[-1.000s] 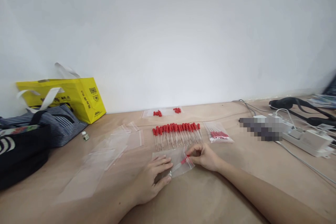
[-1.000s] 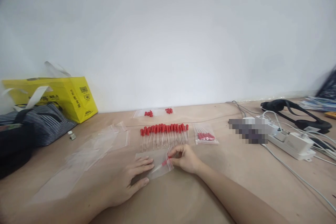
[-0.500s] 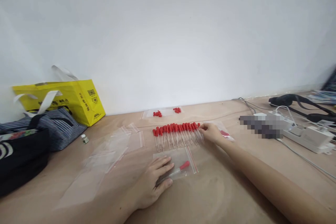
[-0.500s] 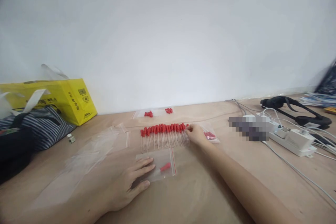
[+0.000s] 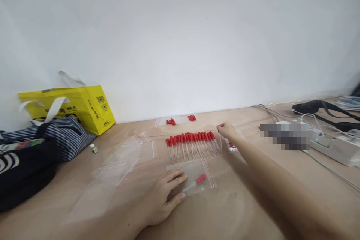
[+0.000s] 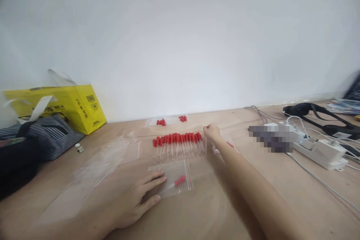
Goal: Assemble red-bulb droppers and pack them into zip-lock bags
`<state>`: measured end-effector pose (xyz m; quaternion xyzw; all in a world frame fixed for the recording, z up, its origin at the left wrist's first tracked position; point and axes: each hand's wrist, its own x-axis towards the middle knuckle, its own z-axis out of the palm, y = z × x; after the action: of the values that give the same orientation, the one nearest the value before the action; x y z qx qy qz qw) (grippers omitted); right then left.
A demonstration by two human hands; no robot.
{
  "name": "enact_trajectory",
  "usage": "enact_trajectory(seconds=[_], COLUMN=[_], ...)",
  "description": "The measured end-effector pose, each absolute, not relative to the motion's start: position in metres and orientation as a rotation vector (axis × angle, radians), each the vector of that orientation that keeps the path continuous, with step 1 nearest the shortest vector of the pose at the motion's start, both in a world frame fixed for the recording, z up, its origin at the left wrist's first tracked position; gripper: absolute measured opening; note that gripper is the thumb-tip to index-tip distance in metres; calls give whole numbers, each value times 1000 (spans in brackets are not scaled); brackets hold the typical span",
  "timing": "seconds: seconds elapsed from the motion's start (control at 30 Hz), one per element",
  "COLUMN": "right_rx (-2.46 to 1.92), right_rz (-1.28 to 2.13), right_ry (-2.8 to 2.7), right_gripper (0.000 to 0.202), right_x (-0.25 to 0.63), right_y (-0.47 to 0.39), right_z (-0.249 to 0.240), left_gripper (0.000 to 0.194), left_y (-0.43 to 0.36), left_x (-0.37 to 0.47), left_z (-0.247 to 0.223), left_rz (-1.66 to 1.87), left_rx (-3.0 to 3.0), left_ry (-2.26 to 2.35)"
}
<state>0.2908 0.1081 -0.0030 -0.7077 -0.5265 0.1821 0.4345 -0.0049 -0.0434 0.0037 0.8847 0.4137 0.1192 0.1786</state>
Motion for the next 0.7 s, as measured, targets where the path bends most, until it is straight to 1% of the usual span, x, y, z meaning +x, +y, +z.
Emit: enact_trajectory(seconds=[0.07,0.13,0.37,0.6,0.7], right_rx=[-1659,-1560,-1123,-1093,-1083], right_rz=[494,533,815,921,903], right_ry=[-1228,-1168,-978,-912,-934], right_gripper=[30,35,31,29,30], right_x=[291,286,257,244,248], right_y=[92,72,18,12,12], right_z=[-3,-7,-33,-39,-38], left_gripper=[40,41,41,44,45], left_y=[-44,-43,-42,-42,-40], left_x=[-3,-1,0,-3,-4], left_z=[6,8,5,0,-1], left_rz=[306,289,291,293,339], left_rx=[2498,2500,2543,2525,2500], left_ry=[1186,1190,1190,1187,1165])
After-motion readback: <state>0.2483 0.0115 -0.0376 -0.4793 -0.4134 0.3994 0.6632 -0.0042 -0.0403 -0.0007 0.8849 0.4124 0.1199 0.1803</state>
